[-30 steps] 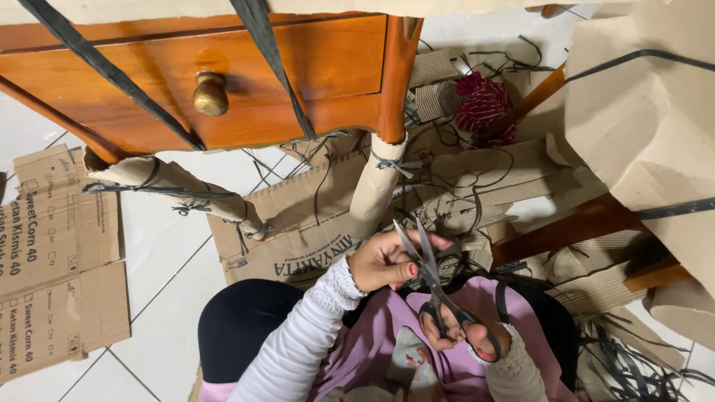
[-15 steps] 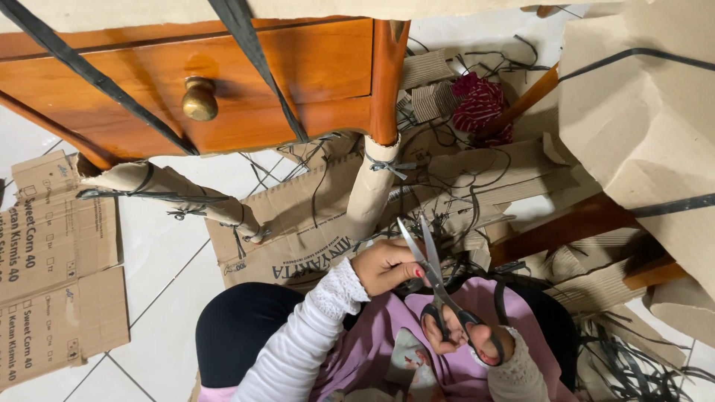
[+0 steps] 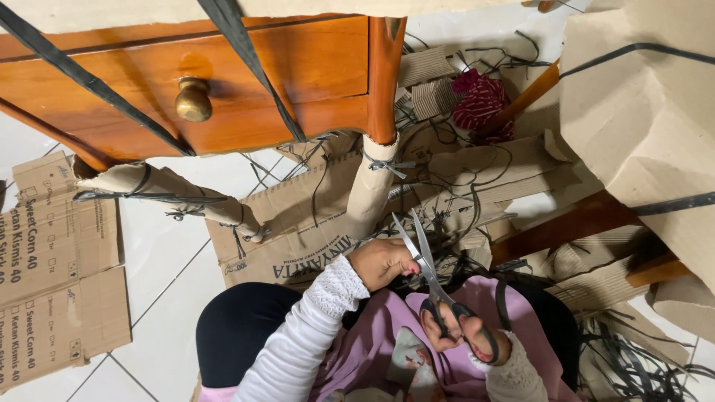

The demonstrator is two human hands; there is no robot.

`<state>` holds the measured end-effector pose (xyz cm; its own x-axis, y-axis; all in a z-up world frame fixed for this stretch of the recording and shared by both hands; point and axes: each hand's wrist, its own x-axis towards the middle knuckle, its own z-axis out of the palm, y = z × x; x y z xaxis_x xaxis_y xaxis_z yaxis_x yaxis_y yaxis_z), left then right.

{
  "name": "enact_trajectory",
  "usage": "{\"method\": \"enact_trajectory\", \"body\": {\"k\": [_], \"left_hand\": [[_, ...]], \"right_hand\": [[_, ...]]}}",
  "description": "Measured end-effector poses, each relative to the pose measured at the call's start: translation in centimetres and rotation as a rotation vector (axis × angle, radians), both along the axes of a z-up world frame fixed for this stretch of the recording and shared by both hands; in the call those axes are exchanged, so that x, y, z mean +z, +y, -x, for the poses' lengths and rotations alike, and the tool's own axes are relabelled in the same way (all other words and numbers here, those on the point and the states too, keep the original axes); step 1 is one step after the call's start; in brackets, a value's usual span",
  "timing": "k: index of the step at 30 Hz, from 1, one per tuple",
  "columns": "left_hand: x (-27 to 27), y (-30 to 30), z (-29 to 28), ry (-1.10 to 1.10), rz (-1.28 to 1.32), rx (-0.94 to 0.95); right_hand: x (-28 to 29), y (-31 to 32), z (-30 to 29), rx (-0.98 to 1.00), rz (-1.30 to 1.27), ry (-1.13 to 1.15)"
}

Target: Wrapping the legs of a wooden nightstand with cardboard and securing it with string.

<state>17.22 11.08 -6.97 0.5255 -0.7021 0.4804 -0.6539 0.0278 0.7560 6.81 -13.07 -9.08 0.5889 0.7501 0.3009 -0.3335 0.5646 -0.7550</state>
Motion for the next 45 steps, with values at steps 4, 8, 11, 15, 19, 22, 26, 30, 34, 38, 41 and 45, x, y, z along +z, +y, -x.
{"method": "enact_trajectory", "body": {"k": [4,8,11,15,19,22,26,30,34,38,41,45], "left_hand": [[-0.5,0.2,-0.2,-0.038,-0.069,0.002],[0.0,-0.1,0.0,-0.006,-0.097,-0.083],[3.2,0.1,0.6,0.017,-0.05,-0.034],[4.8,-0.6,1.3,0.033,0.016,0.062],[4.8,-1.9,2.6,0.249,0.128,0.326],[4.5,-2.5,3.3,0.369,0.274,0.307],[3.6,-4.0,3.6,0.564,0.555,0.196],[6.3,-3.4,3.7,0.514,0.651,0.249],[7.2,-1.7,2.6,0.353,0.665,0.366],[8.5,-0.3,1.7,0.304,0.639,0.464],[8.6,0.2,1.2,0.257,0.699,0.478],[9.4,1.4,0.8,0.188,0.667,0.545]], "right_hand": [[-5.1,-1.9,-0.1,0.133,0.055,0.167],[-7.8,-2.2,-1.7,0.343,-0.137,0.175],[-0.3,-2.4,-1.9,-0.28,0.157,-0.072],[5.5,-1.5,-2.2,-0.627,1.29,0.246],[3.9,-2.5,-3.7,-0.688,1.688,0.219],[2.7,-2.5,-3.6,-0.932,1.653,-0.059],[7.6,2.9,-2.3,-0.959,1.009,-0.371],[5.6,4.4,-3.4,-0.811,0.802,-0.174],[5.3,2.3,-5.8,-0.667,0.719,0.051],[4.7,-0.1,-7.9,-0.461,0.52,0.037],[13.9,1.8,-9.8,-0.438,0.815,-0.357],[17.3,0.3,-11.3,-0.505,0.989,-0.43]]}}
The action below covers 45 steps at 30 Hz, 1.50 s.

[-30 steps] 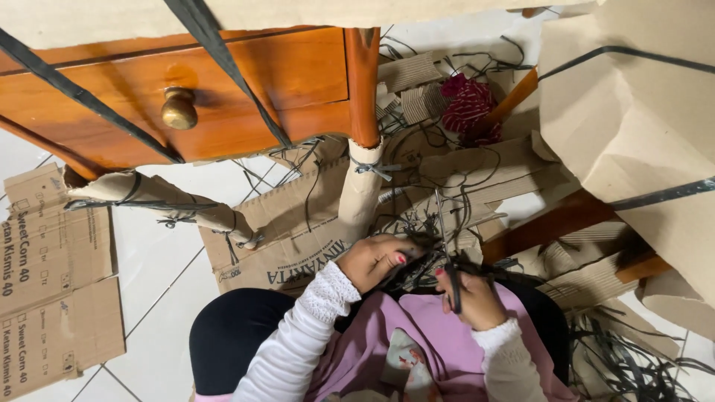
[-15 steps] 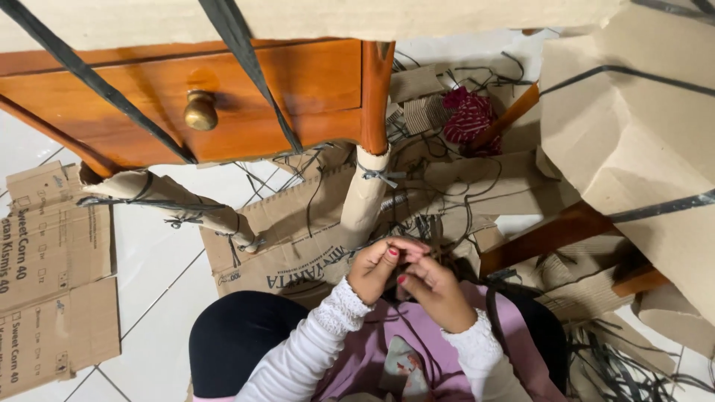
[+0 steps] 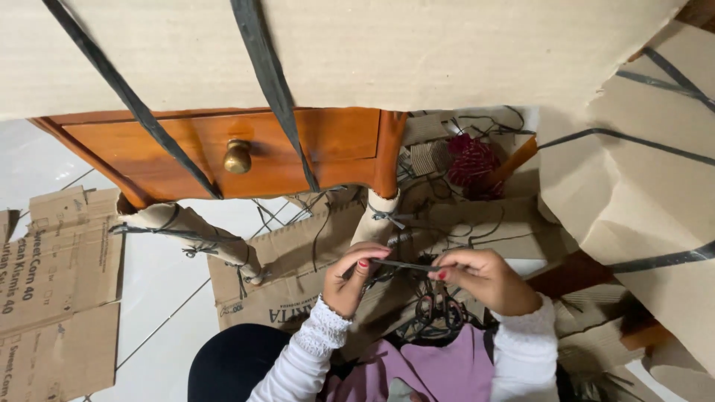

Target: Wrapping the legs of a wooden nightstand with cardboard and securing it with string.

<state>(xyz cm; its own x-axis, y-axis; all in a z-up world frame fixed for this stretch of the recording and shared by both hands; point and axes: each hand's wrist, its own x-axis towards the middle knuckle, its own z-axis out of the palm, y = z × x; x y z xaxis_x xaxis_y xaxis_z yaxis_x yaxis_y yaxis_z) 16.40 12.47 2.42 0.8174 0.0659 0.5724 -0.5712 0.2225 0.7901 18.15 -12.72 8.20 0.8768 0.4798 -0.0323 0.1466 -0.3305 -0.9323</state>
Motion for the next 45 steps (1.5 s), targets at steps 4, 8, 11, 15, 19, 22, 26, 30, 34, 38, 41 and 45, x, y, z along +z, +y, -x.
{"method": "enact_trajectory", "body": {"k": [4,8,11,15,19,22,26,30,34,38,41,45], "left_hand": [[-1.0,0.5,-0.2,-0.002,-0.107,0.014],[-3.1,0.8,-1.8,0.048,-0.338,0.446],[-4.7,0.3,-2.3,0.249,-0.201,0.532],[-7.5,-2.2,-3.3,0.226,-0.152,0.373],[-9.2,-2.7,-4.6,0.293,-0.326,0.289],[-10.4,-2.4,-5.0,0.355,-0.227,0.231],[-15.0,-1.5,-6.9,0.395,0.22,0.033],[-12.7,-1.0,-8.4,0.534,0.623,-0.034],[-13.8,0.0,-10.8,0.633,0.779,-0.257],[-16.6,-0.7,-12.0,0.478,0.769,-0.159],[-16.9,-1.0,-11.7,0.489,0.709,-0.047],[-19.2,-0.5,-12.1,0.506,0.748,-0.061]], "right_hand": [[-0.9,-1.6,0.6,-0.372,0.106,-0.115],[-4.8,-3.3,0.3,-0.656,0.242,-0.194],[-6.3,-3.6,-0.9,-0.731,0.273,-0.23],[-14.2,-4.6,-5.1,-0.849,0.255,-0.565],[-13.2,-1.4,-6.0,-0.775,0.177,-0.21],[-12.6,1.6,-6.5,-0.671,-0.138,-0.067],[-14.9,4.2,-7.9,-0.531,-0.593,0.296],[-14.4,6.1,-8.9,-0.452,-0.664,0.488],[-16.3,5.7,-9.6,-0.337,-0.698,0.607],[-15.4,6.0,-9.4,-0.329,-0.676,0.65],[-15.5,6.3,-9.2,-0.351,-0.617,0.615],[-14.5,7.0,-8.4,-0.379,-0.55,0.585]]}}
